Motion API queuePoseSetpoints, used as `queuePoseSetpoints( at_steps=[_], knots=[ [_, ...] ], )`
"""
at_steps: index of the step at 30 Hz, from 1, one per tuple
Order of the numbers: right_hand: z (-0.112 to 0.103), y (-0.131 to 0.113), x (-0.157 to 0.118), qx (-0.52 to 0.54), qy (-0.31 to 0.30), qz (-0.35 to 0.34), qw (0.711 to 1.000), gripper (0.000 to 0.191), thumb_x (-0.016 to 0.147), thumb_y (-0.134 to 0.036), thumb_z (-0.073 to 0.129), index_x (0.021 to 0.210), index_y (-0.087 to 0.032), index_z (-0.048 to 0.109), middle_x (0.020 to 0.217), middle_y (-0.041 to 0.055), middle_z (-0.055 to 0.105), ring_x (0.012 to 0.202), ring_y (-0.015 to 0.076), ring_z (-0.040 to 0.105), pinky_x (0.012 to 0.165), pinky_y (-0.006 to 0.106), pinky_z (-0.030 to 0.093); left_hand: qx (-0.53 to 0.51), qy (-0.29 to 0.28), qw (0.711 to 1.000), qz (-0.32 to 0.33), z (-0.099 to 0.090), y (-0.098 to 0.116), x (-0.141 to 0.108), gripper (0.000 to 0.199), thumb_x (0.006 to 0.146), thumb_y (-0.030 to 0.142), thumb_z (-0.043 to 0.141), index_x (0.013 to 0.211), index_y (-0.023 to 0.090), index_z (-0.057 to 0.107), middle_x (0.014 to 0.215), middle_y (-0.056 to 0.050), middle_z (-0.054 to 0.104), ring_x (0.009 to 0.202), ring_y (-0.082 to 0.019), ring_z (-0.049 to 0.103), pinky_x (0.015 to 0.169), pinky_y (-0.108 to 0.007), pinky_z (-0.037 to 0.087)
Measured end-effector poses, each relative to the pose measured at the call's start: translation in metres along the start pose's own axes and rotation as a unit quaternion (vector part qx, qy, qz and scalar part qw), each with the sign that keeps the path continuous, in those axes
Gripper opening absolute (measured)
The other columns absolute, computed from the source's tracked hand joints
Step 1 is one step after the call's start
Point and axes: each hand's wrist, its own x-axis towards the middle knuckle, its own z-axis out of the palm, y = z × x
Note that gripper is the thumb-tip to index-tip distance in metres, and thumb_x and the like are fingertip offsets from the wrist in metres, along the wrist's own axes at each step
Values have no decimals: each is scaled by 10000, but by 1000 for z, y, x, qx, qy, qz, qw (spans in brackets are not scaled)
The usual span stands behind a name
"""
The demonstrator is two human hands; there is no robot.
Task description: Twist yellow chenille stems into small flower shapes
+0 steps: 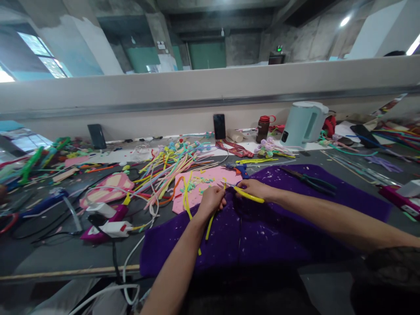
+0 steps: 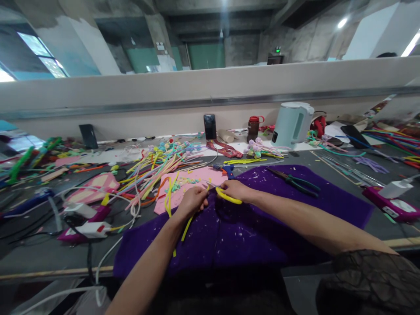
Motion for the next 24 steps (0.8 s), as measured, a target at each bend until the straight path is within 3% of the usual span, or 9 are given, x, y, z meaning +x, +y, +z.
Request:
queuePoseSetpoints(
  at_steps=[4, 10, 19, 24],
  knots=[
    [-2, 1, 9, -65, -12, -18, 998, 294, 732, -275, 538, 983, -163, 640, 934, 35, 657, 808, 157, 584, 649, 197, 404, 81, -8, 997, 11, 0, 2, 1, 252, 741, 236, 423, 528, 138, 516, 468, -10, 573, 339, -67, 460, 391, -170, 347],
    [4, 3, 10, -131, -8, -43, 990, 352, 744, -219, 495, 1073, -166, 609, 1047, 49, 635, 911, 179, 576, 732, 200, 398, 96, -12, 995, 14, -2, 5, 0, 238, 726, 197, 407, 532, 136, 531, 485, -23, 589, 368, -82, 489, 428, -184, 380],
    [4, 9, 12, -131, -3, -59, 990, 340, 706, -187, 526, 1030, -149, 623, 976, 59, 652, 858, 183, 588, 702, 215, 404, 77, -13, 997, -4, -1, 8, -4, 260, 746, 202, 405, 529, 134, 531, 399, 1, 520, 329, -73, 445, 370, -167, 329],
    [-6, 6, -1, -21, 19, -9, 1000, 360, 694, -419, 586, 946, -164, 623, 839, 38, 644, 708, 144, 576, 589, 206, 417, 4, -6, 1000, 8, -2, -1, 1, 233, 764, 278, 425, 617, 137, 539, 478, -3, 565, 320, -73, 453, 332, -169, 307]
  ],
)
